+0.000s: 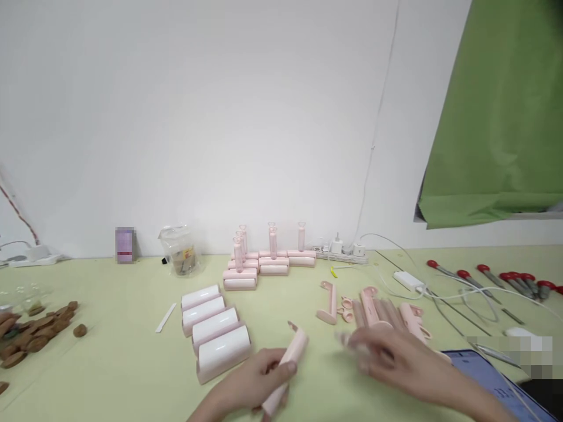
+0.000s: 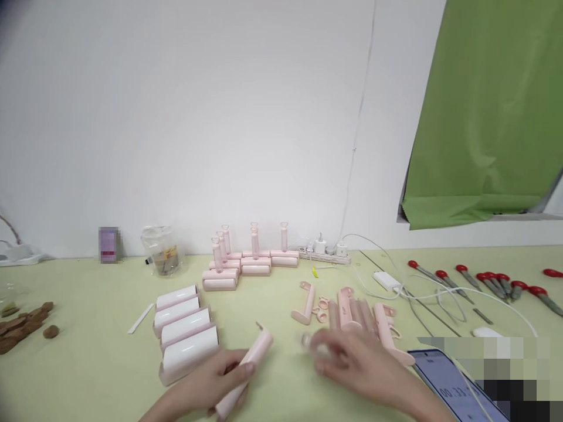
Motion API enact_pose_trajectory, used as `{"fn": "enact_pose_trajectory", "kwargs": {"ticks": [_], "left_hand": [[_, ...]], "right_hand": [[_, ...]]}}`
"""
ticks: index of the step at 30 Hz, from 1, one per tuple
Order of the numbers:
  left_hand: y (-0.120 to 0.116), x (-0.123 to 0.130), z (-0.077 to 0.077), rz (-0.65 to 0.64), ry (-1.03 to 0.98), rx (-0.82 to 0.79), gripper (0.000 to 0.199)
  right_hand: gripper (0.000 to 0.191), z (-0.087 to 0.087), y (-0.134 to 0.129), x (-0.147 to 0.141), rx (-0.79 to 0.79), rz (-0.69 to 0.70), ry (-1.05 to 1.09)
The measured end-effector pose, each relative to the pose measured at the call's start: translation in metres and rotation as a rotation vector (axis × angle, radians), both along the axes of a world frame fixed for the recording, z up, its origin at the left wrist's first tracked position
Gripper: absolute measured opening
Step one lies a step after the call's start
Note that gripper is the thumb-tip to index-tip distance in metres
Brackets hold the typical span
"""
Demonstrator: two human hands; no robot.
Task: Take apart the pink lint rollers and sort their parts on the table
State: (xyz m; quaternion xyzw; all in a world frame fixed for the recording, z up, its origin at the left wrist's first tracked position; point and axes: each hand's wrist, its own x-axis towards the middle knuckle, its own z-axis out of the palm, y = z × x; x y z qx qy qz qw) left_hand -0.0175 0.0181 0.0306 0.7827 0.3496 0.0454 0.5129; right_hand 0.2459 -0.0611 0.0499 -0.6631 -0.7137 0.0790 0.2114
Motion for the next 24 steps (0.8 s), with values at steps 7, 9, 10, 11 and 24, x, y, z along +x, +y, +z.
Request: {"fn": "enact_pose_trajectory", "kwargs": {"ticks": [7,9,10,11,24], "left_hand": [[0.048,0.085,-0.011,0.337,0.005,0.487,0.030],[0.065,0.110,-0.015,0.383,0.028,0.512,0.030],[0.071,0.120,-0.017,0.388,0.040,0.514,0.029],[0.075,0.128,-0.020,0.384,0.052,0.513,0.028],[0.052,0.123,-0.015,0.233,-0.055,0.701,0.033]], "right_hand": [[0.040,-0.014,0.054,0.015,-0.076,-0.306,-0.094],[0.041,-0.022,0.065,0.007,-0.096,-0.355,-0.164],[0.040,-0.024,0.069,0.003,-0.099,-0.377,-0.201],[0.037,-0.026,0.072,-0.001,-0.099,-0.394,-0.239],[0.029,0.024,0.126,-0.039,0.071,-0.154,-0.414]]}}
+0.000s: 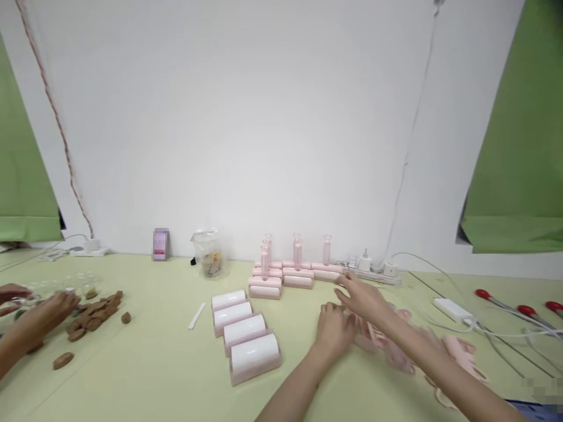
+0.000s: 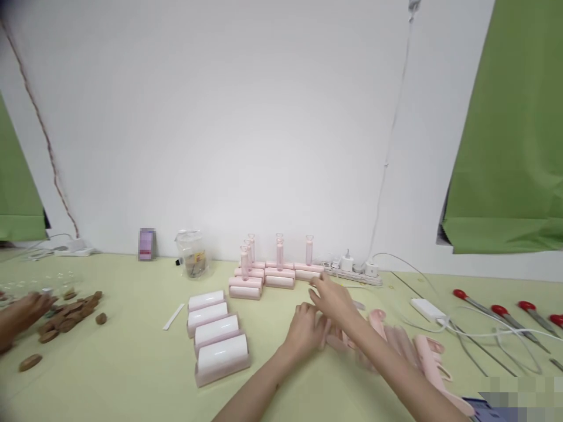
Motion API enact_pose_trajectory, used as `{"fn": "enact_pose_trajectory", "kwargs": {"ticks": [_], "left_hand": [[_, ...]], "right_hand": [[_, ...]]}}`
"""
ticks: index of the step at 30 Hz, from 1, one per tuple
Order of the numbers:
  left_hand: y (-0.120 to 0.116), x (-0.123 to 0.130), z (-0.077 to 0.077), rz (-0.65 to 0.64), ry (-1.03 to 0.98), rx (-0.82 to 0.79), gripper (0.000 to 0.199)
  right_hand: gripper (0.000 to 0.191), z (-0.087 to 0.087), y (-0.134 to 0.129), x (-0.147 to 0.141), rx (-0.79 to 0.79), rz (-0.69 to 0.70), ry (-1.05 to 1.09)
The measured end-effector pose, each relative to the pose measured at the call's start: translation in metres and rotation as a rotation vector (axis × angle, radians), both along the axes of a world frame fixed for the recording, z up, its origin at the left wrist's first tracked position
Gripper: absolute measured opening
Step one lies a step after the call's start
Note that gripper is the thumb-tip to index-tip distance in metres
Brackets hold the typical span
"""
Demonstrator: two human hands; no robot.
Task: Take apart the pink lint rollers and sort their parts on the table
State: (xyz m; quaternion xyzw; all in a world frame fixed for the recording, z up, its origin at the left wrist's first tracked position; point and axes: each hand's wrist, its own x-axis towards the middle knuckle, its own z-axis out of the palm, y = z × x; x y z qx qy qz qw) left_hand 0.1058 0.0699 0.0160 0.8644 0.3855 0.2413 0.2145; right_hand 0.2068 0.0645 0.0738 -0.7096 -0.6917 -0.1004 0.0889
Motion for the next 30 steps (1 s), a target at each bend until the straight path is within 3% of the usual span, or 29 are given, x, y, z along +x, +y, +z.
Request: {"fn": "enact_pose_trajectory", "kwargs": {"ticks": [3,5,9,12,17,19,23,25,27,30], "left_hand": [[-0.021,-0.046,0.001,-0.092,0.029,0.105,0.036],[-0.032,-0.084,-0.002,-0.105,0.081,0.216,0.042],[-0.035,-0.151,-0.015,0.099,0.203,0.362,0.056],[-0.025,-0.178,-0.023,0.186,0.245,0.362,0.051],[-0.006,-0.201,-0.018,0.146,0.265,0.440,0.042],[0.000,-0.209,-0.013,0.117,0.274,0.457,0.047],[-0.003,-0.212,-0.007,0.054,0.219,0.503,0.070],[-0.013,-0.200,-0.008,0.009,0.101,0.485,0.070],[-0.024,-0.178,-0.013,-0.016,-0.058,0.352,0.070],[-0.033,-0.142,-0.027,-0.015,-0.274,-0.045,0.090]], "right_hand": [[0.026,0.000,0.046,-0.043,-0.037,0.209,0.009],[0.029,-0.007,0.073,-0.072,-0.075,0.279,0.011],[0.029,-0.024,0.100,-0.111,-0.118,0.297,0.010],[0.030,-0.031,0.100,-0.117,-0.134,0.280,0.002],[0.030,-0.034,0.077,-0.105,-0.194,0.293,-0.005],[0.029,-0.036,0.060,-0.098,-0.220,0.297,0.002],[0.036,-0.040,0.008,-0.078,-0.244,0.320,0.023],[0.040,-0.041,-0.022,-0.065,-0.235,0.327,0.040],[0.042,-0.040,-0.049,-0.052,-0.216,0.317,0.058],[0.048,-0.035,-0.072,-0.040,-0.146,0.274,0.211]]}}
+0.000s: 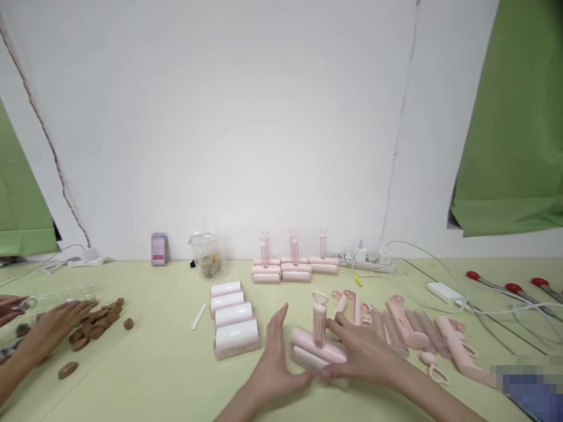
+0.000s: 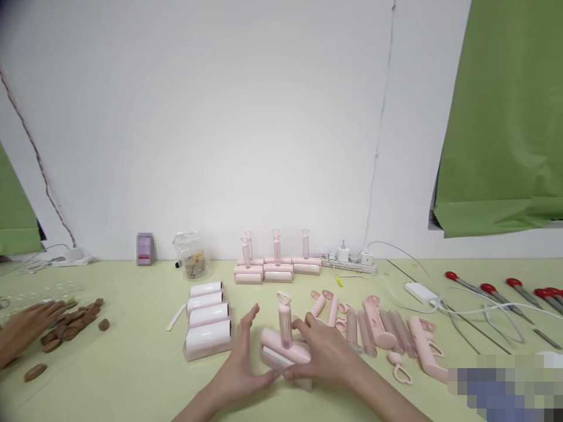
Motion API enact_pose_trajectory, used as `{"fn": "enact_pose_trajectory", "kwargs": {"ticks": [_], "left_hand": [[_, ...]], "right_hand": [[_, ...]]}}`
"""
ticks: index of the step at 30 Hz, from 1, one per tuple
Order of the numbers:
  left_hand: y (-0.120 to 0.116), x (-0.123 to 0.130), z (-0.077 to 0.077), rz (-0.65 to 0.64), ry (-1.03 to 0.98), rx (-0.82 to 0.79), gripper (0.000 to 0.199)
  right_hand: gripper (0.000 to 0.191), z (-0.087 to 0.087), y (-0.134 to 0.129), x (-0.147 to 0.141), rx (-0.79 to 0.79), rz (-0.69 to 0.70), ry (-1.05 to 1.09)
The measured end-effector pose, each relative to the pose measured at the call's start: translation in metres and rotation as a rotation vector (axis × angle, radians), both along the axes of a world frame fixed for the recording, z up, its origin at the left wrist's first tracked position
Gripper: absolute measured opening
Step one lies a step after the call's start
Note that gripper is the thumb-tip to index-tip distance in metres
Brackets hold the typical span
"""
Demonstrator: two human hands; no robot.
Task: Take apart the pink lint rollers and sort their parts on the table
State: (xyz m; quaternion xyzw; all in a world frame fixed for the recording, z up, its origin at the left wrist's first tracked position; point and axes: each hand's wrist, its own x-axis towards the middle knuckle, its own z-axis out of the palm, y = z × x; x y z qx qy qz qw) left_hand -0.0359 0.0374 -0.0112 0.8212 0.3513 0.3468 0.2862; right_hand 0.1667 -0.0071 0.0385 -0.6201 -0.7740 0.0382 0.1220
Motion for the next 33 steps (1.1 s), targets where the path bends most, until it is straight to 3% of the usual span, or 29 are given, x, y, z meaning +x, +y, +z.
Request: {"fn": "enact_pose_trajectory", "kwargs": {"ticks": [2,4,10,14,17,19,20,21,23,25,26,28,31,33], "left_hand": [[0.003,0.018,-0.009,-0.083,-0.117,-0.246,0.098],[0.009,0.029,-0.014,-0.123,-0.212,-0.368,0.099],[0.020,0.031,-0.014,-0.173,-0.125,-0.387,0.072],[0.019,0.031,-0.018,-0.012,-0.061,-0.387,0.073],[0.014,0.030,-0.013,0.077,-0.181,-0.283,0.090],[0.005,0.028,-0.001,0.118,-0.364,-0.228,0.088],[-0.001,0.027,0.007,0.109,-0.471,-0.277,0.081],[-0.007,0.025,0.015,0.064,-0.579,-0.421,0.074],[-0.019,0.022,0.026,-0.169,-0.704,-0.937,0.074],[-0.027,0.019,0.029,-0.349,-0.716,-1.379,0.080],[-0.029,0.018,0.027,-0.338,-0.706,-1.503,0.075],[-0.030,0.015,0.022,-0.150,-0.714,-1.543,0.052],[-0.026,0.013,0.019,0.078,-0.831,-1.361,0.025],[-0.023,0.013,0.022,0.124,-0.912,-1.258,0.023]], "right_hand": [[0.042,0.002,-0.003,0.001,0.040,-0.067,0.154],[0.030,0.000,-0.001,-0.004,0.082,-0.129,0.259],[0.032,-0.005,0.000,-0.013,0.223,-0.152,0.340],[0.030,0.012,-0.011,0.003,0.330,-0.165,0.648],[0.025,0.024,-0.021,0.018,0.466,-0.182,0.831],[0.021,0.025,-0.028,0.023,0.478,-0.108,0.828],[0.019,0.025,-0.031,0.024,0.437,-0.039,0.820],[0.018,0.024,-0.033,0.022,0.357,0.050,0.809],[0.022,0.023,-0.038,0.016,0.130,0.218,0.767],[0.031,0.023,-0.042,0.010,-0.055,0.287,0.702],[0.039,0.022,-0.043,0.008,-0.104,0.270,0.672],[0.047,0.019,-0.044,0.009,-0.121,0.165,0.644],[0.017,0.010,-0.041,0.020,-0.068,-0.028,0.706],[0.022,0.004,-0.038,0.028,-0.054,-0.124,0.836]]}}
